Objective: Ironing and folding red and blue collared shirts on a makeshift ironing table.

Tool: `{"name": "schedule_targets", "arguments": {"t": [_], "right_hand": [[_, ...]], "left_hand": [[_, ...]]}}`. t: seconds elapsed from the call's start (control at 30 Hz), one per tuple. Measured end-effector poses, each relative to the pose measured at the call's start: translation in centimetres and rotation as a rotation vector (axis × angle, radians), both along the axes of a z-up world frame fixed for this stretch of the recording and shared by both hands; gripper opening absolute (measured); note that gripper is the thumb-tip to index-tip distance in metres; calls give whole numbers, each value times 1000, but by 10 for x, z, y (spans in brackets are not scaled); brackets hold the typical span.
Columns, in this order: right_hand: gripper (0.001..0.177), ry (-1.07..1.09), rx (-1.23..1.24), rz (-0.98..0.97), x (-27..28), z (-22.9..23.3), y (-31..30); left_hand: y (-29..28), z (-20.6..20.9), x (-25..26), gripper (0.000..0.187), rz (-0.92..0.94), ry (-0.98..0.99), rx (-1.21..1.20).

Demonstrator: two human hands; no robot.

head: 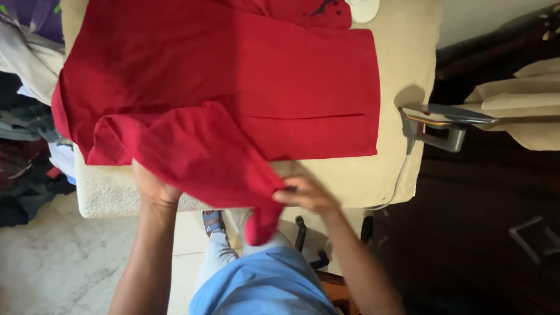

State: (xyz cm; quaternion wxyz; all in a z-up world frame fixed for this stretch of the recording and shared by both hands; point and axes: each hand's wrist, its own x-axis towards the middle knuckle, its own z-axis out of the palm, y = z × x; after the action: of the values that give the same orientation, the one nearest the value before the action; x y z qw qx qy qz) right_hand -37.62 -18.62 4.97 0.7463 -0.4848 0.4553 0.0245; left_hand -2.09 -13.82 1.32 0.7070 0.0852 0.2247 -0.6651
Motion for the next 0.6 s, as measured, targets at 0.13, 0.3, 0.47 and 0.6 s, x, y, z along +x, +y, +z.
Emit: {"name": "schedule_targets", "arguments": {"t": [0.13, 0.3, 0.47, 0.6], "right_hand": [[28, 68, -75, -110, -44, 11, -51], [23, 226, -291, 62, -59, 45, -142], [27, 328, -556, -11, -59, 30, -185], [36, 462, -826, -419, -76, 30, -165]], "left_hand": [[-10, -1, -14, 55, 56, 54, -34], [-22, 10, -26, 75, 88, -39, -72], [-7, -30, -23, 96, 104, -149, -6], [11, -32, -12, 86, 189, -193, 109]]}}
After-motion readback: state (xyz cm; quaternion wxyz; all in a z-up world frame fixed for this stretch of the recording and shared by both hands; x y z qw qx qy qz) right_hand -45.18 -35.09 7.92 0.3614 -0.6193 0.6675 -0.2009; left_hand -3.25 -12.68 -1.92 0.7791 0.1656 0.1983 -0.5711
